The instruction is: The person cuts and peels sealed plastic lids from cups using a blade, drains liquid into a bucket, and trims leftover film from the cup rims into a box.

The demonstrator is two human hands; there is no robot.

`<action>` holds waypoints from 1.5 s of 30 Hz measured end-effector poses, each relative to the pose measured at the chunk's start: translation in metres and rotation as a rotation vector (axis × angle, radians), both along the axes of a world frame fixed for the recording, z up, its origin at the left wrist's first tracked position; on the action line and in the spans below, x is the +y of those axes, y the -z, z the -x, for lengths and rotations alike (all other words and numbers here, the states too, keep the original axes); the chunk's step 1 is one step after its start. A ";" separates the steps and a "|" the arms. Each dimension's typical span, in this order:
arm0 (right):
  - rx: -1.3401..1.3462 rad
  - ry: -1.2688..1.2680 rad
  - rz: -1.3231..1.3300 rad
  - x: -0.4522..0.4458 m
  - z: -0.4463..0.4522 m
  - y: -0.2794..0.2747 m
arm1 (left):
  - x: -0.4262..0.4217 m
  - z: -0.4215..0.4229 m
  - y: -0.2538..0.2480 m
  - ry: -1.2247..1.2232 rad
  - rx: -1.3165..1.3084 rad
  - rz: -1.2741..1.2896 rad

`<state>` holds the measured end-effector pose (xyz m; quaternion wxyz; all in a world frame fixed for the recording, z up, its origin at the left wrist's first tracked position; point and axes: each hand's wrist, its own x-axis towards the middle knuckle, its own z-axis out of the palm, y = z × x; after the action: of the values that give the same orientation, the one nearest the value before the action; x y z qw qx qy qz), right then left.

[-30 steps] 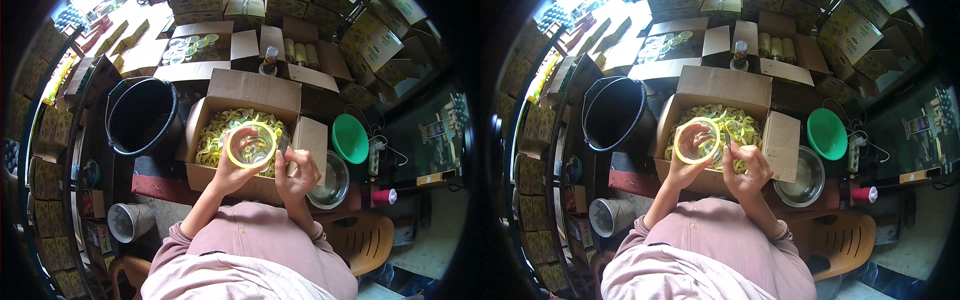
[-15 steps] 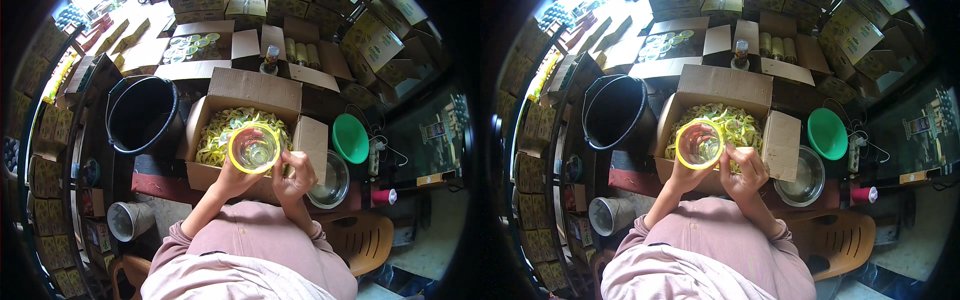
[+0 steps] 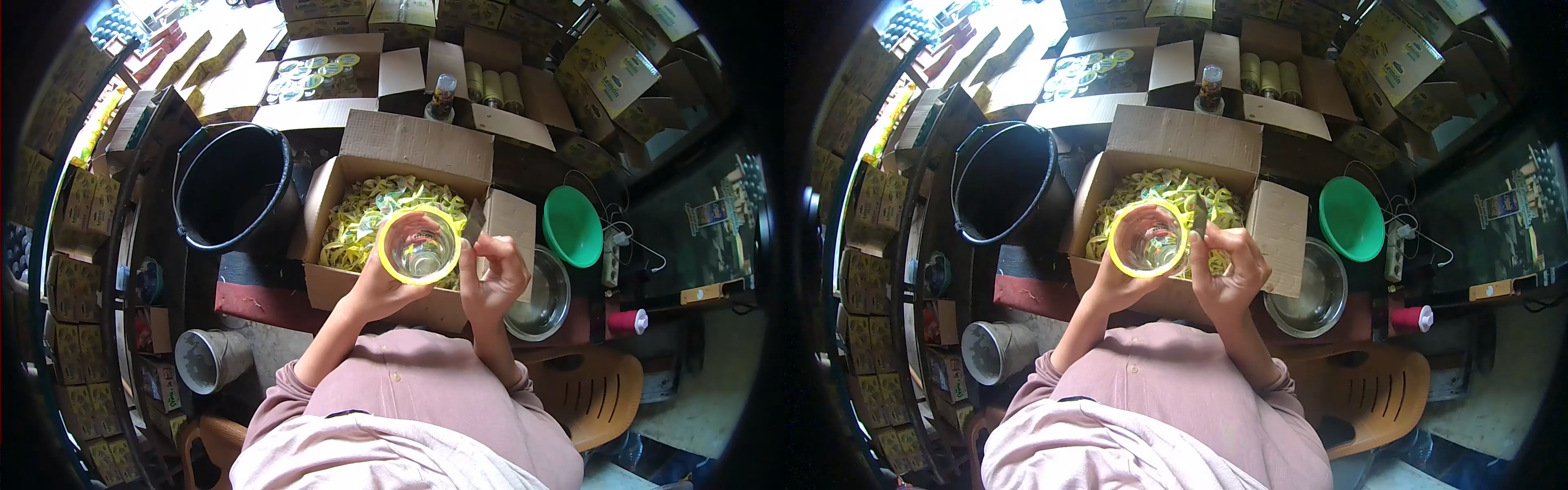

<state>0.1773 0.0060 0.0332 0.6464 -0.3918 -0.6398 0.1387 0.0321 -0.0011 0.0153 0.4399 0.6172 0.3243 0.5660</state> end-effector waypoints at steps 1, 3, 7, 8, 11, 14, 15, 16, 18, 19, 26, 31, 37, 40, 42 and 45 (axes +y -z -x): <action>-0.007 0.002 0.011 -0.002 -0.002 0.002 | 0.001 -0.001 0.000 -0.015 -0.015 -0.021; -0.050 0.022 0.005 -0.006 -0.006 0.003 | 0.002 -0.001 0.000 -0.044 -0.046 -0.061; -0.151 0.095 -0.065 -0.012 -0.006 -0.001 | 0.004 0.003 0.001 -0.087 0.010 -0.087; -0.167 0.117 -0.081 -0.013 -0.006 -0.001 | 0.004 0.003 0.001 -0.100 0.025 -0.094; -0.129 0.184 -0.128 -0.018 -0.006 0.000 | 0.005 0.005 -0.002 -0.129 0.057 -0.084; -0.037 0.181 -0.102 -0.021 -0.004 0.009 | 0.005 0.008 0.000 -0.147 0.064 -0.089; -0.042 0.127 -0.092 -0.020 -0.003 0.008 | 0.005 0.008 0.001 -0.149 0.063 -0.095; -0.100 0.120 -0.067 -0.020 -0.003 0.009 | 0.005 0.007 0.001 -0.150 0.053 -0.090; -0.161 0.142 -0.084 -0.018 0.001 0.008 | 0.004 0.005 -0.001 -0.153 0.032 -0.081; -0.186 0.152 -0.081 -0.016 0.003 0.005 | 0.004 0.005 -0.002 -0.152 0.040 -0.077; -0.224 0.168 -0.080 -0.013 0.008 0.001 | 0.001 0.003 -0.002 -0.162 0.102 -0.084; -0.206 0.196 -0.084 -0.009 0.007 0.001 | 0.000 0.003 0.003 -0.107 0.188 -0.090; -0.133 0.128 -0.023 -0.008 0.006 0.001 | 0.001 -0.001 0.005 0.046 -0.185 0.094; -0.115 0.124 -0.019 -0.011 0.008 0.001 | 0.004 0.000 0.007 0.070 -0.174 0.078; -0.124 0.116 -0.030 -0.012 0.009 0.000 | 0.004 -0.001 0.005 0.070 -0.185 0.083; -0.131 0.162 -0.068 -0.011 0.011 0.001 | 0.004 -0.002 0.003 0.062 -0.171 0.073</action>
<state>0.1663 -0.0047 0.0323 0.6252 -0.4282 -0.6514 0.0382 0.0338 0.0026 0.0128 0.5052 0.5601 0.2867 0.5906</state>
